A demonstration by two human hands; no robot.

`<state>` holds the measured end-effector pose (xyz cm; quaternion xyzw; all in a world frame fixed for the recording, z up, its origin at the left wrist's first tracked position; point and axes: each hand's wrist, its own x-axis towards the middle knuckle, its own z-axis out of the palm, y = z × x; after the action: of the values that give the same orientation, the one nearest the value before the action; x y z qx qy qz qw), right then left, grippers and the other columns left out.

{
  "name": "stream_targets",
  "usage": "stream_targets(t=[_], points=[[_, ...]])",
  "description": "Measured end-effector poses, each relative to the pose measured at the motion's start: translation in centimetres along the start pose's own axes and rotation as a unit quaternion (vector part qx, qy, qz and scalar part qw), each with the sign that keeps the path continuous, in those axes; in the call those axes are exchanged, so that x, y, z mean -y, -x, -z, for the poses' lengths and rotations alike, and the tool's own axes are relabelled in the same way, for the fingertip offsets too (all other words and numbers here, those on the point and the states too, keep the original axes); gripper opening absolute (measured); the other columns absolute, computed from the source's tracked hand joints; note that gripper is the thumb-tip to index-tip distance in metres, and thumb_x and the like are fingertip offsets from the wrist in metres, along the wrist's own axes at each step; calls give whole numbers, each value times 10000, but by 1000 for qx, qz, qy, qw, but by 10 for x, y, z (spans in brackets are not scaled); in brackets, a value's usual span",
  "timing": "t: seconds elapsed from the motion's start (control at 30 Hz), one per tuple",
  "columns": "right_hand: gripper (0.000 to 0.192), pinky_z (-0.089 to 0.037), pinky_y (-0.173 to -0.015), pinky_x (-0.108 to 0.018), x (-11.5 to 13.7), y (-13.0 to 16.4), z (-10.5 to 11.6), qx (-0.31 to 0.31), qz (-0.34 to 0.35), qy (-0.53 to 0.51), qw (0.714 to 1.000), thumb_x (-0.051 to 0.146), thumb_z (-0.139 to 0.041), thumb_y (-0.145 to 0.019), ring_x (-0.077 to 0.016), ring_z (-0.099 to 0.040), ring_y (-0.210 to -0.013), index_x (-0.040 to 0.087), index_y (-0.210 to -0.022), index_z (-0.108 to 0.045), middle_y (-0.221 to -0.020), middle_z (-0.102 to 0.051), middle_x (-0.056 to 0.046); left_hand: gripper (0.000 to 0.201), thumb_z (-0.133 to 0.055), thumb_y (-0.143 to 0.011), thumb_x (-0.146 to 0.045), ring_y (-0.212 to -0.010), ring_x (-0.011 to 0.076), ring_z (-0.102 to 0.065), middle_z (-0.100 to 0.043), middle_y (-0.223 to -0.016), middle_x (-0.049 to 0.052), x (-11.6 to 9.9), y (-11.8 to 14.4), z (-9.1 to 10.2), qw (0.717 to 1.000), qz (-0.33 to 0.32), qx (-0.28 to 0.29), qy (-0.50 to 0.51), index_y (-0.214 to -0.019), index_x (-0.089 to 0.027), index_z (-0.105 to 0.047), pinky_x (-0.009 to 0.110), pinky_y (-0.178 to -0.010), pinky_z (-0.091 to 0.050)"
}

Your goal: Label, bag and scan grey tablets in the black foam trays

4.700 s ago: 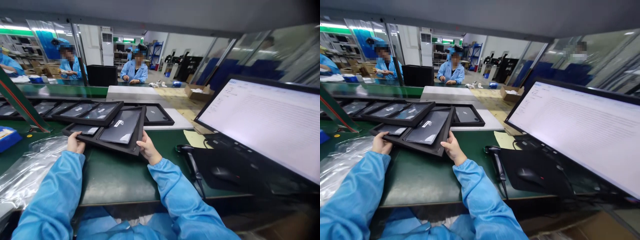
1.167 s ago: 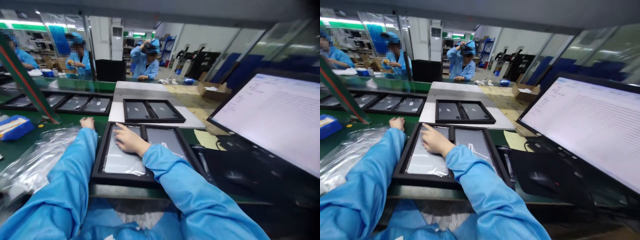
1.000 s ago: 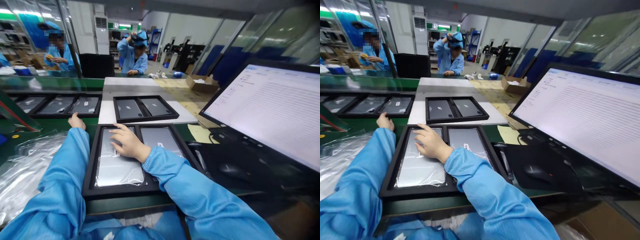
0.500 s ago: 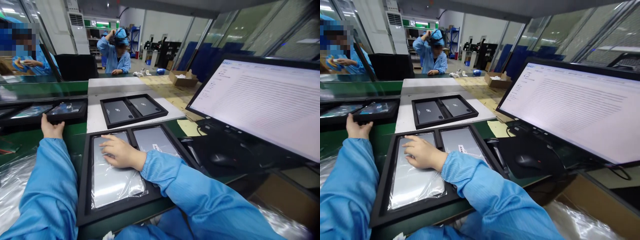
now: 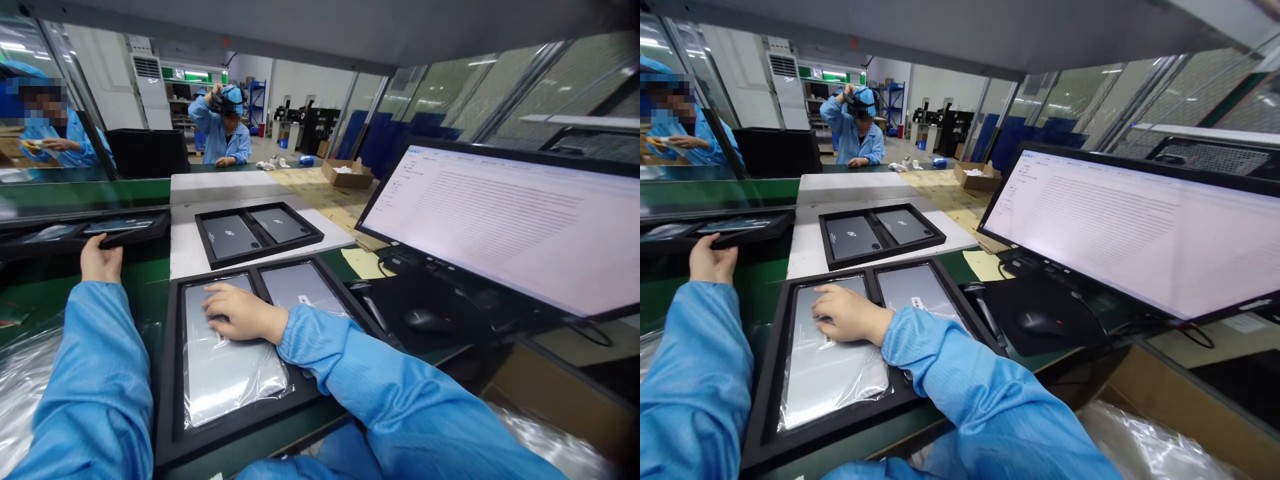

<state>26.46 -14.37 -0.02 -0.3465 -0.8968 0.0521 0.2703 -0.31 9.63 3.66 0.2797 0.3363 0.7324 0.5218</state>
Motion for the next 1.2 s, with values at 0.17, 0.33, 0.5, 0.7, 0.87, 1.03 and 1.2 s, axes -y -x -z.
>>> stream_targets(t=[0.17,0.33,0.5,0.7,0.87,1.03,1.2], points=[[113,-450,-1209,-494,-3,1,0,-41,-26,11,999,208,-712,-890,-302,-584,-1384,156,-982,-754,-1227,-758,-150,191,-402,-920,10,-860,103,-667,-613,-726,-41,-32,21,-26,994,-29,19,106,-963,-161,-477,277,-955,-579],[478,-435,-1207,-498,-13,3,2,-113,-136,-70,982,412,-753,-894,-314,-588,-1376,129,-1274,-685,-1409,-659,-205,152,-436,-941,-19,-804,97,-682,-660,-743,-8,-66,70,-72,986,-22,57,154,-909,-129,-536,217,-816,-595],[566,-600,-961,-452,-19,-5,39,-247,-281,-384,844,628,-662,-915,-269,-740,-1088,202,-1287,-626,-1383,-674,-171,169,-524,-847,28,-628,77,-633,-647,-686,-15,-79,168,-117,990,-6,78,114,-774,-121,-561,157,-568,-517],[475,-622,-737,-336,13,31,106,-388,-276,-567,672,586,-718,-842,-223,-725,-801,184,-1081,-639,-876,-748,-58,327,-860,-589,-143,-732,119,-678,-690,-796,5,-38,305,-108,982,29,188,-18,-832,-137,-641,184,-654,-567],[411,-538,-622,-224,43,106,119,-472,-273,-564,620,228,-738,-646,-139,-640,-670,203,-1043,-633,-774,-687,27,387,-911,-661,-421,-1225,256,-669,-736,-1102,81,-18,380,-59,941,168,263,-132,-875,-197,-679,340,-1042,-566],[316,-452,-498,-225,47,162,119,-394,-394,-539,632,129,-710,-615,-120,-550,-533,166,-923,-651,-637,-623,35,530,-903,-642,-601,-1160,348,-704,-736,-1182,143,-20,443,-25,824,330,381,-259,-962,-212,-739,475,-1068,-554],[310,-389,-427,-217,43,183,120,-357,-514,-439,645,78,-734,-626,-109,-480,-452,120,-932,-703,-519,-574,50,430,-778,-824,-485,-1302,327,-626,-694,-1325,99,-66,450,-8,687,61,568,-450,-1207,-292,-765,470,-1207,-447]])
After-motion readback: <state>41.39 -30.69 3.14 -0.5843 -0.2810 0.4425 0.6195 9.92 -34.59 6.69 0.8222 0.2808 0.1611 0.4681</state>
